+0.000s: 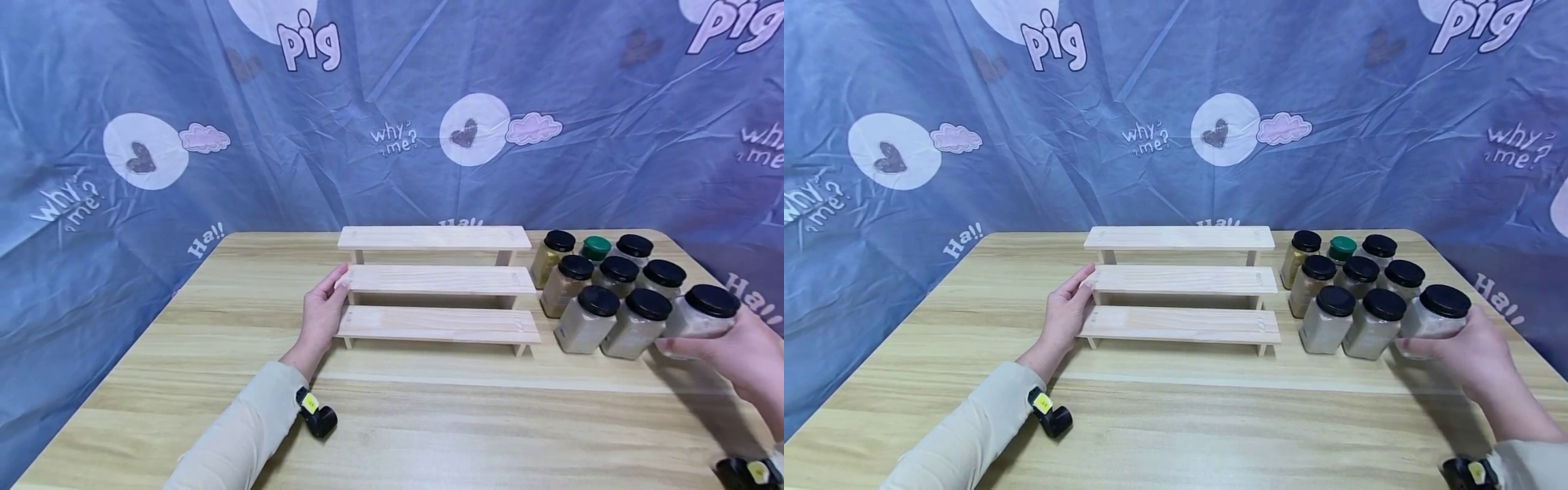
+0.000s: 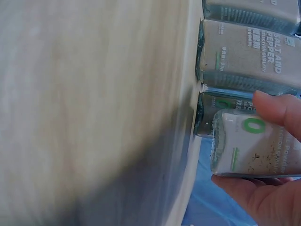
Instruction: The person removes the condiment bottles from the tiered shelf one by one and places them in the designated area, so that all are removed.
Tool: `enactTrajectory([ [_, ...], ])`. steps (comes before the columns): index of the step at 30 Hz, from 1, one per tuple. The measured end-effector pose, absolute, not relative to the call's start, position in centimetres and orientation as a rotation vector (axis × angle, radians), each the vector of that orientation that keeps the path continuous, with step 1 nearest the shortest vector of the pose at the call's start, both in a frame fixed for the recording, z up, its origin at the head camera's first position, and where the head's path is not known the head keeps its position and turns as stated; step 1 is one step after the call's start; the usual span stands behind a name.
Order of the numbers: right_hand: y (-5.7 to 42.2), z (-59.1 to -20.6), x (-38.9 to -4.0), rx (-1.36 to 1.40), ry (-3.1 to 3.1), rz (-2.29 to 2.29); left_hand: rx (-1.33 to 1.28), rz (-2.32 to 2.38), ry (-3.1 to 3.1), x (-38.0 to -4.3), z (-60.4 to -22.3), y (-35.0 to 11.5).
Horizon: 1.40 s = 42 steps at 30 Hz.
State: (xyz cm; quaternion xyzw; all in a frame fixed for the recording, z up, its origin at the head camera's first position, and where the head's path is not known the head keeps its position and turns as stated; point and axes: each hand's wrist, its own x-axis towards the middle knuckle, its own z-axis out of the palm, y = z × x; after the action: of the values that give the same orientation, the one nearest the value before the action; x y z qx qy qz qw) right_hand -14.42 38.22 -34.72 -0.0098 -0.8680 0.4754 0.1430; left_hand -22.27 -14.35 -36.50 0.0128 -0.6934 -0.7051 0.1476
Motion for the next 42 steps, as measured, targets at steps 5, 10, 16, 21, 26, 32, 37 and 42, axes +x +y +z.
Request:
enactTrajectory([
  [5, 38.4, -35.1, -14.7, -0.032, -2.558, 1.242, 0.052, -2.032, -1.991, -22.3, -36.5, -14.4],
  [10, 38.5, -35.3, -14.6, -0.039, -2.638, 1.156, 0.044, -2.018, -2.002, -22.4, -36.4, -14.3],
  [16, 39.1, -35.5, -14.3, -0.16, -2.732, 1.074, 0.023, -2.032, -1.994, -22.5, -36.5, -14.1],
  [21, 39.5, -36.1, -14.2, -0.202, -2.704, 1.076, 0.018, -2.044, -1.989, -22.5, -36.6, -14.0],
  [26, 39.5, -36.4, -14.2, -0.158, -2.652, 1.121, 0.014, -2.047, -1.988, -22.5, -36.7, -14.0],
  [32, 39.9, -36.5, -14.3, -0.127, -2.65, 1.178, 0.033, -2.036, -1.994, -22.6, -36.6, -13.9],
  [37, 40.2, -36.8, -14.5, -0.023, -2.592, 1.332, 0.033, -2.007, -2.002, -22.5, -36.6, -13.9],
  [42, 40.2, -37.0, -14.5, -0.06, -2.637, 1.289, 0.033, -2.01, -2.002, -22.4, -36.6, -14.0],
])
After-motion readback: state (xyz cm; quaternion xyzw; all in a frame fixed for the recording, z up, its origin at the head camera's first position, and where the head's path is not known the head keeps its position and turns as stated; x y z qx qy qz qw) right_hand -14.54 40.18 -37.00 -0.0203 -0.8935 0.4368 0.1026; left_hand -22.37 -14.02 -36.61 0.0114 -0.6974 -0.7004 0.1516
